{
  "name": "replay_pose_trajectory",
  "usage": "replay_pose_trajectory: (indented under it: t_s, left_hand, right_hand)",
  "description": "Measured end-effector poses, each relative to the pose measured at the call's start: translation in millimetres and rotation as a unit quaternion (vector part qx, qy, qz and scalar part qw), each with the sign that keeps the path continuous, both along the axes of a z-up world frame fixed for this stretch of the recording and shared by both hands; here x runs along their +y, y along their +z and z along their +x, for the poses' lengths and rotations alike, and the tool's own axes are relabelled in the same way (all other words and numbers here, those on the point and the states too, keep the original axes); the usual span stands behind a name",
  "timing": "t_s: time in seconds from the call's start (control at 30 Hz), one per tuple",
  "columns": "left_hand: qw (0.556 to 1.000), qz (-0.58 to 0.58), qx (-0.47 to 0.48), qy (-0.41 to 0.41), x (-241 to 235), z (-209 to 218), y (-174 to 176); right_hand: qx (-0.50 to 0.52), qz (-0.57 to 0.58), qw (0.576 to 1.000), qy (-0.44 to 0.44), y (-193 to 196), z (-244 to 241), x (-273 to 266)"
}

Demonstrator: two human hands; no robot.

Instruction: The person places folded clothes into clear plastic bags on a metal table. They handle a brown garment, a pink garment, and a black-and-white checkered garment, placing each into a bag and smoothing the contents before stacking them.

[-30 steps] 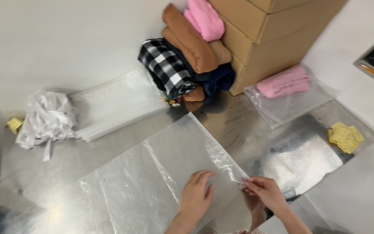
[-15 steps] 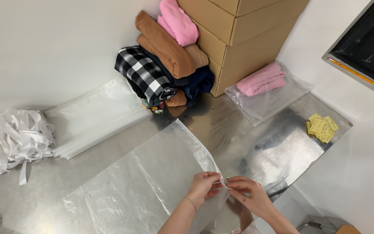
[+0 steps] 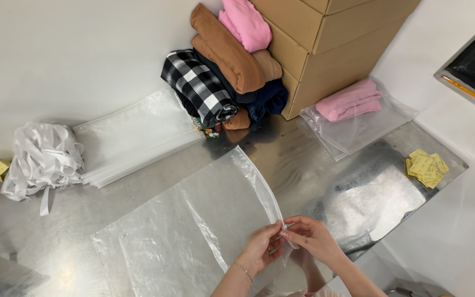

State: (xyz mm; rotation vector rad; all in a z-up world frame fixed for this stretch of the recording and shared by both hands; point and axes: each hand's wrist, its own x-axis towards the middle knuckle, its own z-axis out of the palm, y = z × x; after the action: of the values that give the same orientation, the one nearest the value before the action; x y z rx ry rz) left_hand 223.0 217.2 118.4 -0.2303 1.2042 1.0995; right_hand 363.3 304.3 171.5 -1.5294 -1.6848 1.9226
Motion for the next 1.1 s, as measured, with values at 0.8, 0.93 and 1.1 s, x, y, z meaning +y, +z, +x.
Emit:
replay_pose_trajectory:
  t_s: [0.8,0.93,1.1]
  left_hand:
    - [0.870,0.101,0.442,-0.190,-68,22,19]
    - [0.853,0.143,0.487,-0.120,-57,-3,-37]
    - [0.569,-0.045,0.821,-0.018,-67,-81,-108]
  right_hand:
    - [-0.116,0.195,0.969,0.100,-21,-165,165]
    - [-0.179,0.283,0.928,0.160,-47,-181,176]
    - [-0.225,0.321,0.892,0.224,-46,-184,171]
